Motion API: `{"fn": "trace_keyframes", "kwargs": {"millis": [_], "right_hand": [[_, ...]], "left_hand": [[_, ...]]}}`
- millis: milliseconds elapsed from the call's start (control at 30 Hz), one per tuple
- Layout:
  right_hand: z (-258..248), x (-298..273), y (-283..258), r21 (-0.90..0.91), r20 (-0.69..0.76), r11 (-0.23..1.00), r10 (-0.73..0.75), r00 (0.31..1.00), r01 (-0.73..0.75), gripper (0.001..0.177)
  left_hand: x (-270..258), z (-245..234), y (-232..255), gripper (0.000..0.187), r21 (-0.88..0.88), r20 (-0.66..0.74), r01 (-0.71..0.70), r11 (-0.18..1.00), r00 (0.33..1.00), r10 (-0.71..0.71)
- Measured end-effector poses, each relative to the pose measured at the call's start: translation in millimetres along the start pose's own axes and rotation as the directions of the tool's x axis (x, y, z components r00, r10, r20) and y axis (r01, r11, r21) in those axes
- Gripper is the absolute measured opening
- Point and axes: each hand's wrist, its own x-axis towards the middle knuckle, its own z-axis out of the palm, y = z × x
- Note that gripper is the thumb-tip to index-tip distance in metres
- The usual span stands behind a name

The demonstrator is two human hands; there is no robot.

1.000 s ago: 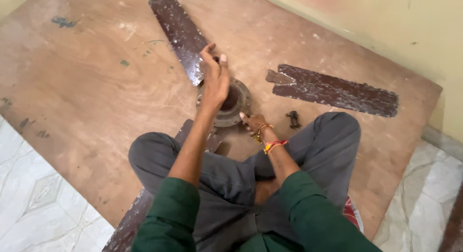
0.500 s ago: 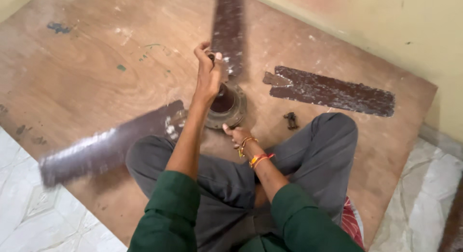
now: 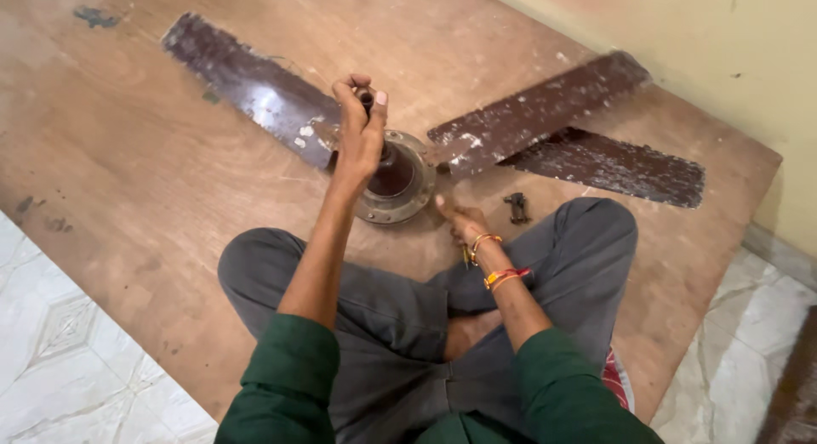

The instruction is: The person sits cross-legged on the floor and uses a screwdriver to remove screws from the central hub of a ceiling fan. They detach the fan blades one by one and place them on the floor.

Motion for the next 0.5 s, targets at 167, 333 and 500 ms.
{"fn": "trace_keyframes", "kwargs": {"millis": [167, 333, 500], "right_hand": [[30.7, 1.1, 11.3, -0.065, 0.090, 0.996, 0.074, 0.993, -0.068, 0.063], [51.2, 16.6, 24.2, 0.280, 0.199, 0.953, 0.059, 0.978, -0.114, 0.050], [50.3, 32.4, 39.8, 0.180, 0.206, 0.983, -0.018, 0.978, -0.020, 0.046]], "left_hand": [[-14.3, -0.9, -4.7, 0.031, -0.094, -0.007, -0.005, 0.996, 1.000, 0.005], [-16.3, 0.0, -12.4, 0.034, 0.007, -0.071, 0.032, 0.999, 0.997, -0.032], [-15.8, 7.3, -13.3, 0.036, 0.193, -0.040, 0.071, 0.979, 0.997, -0.064]]}}
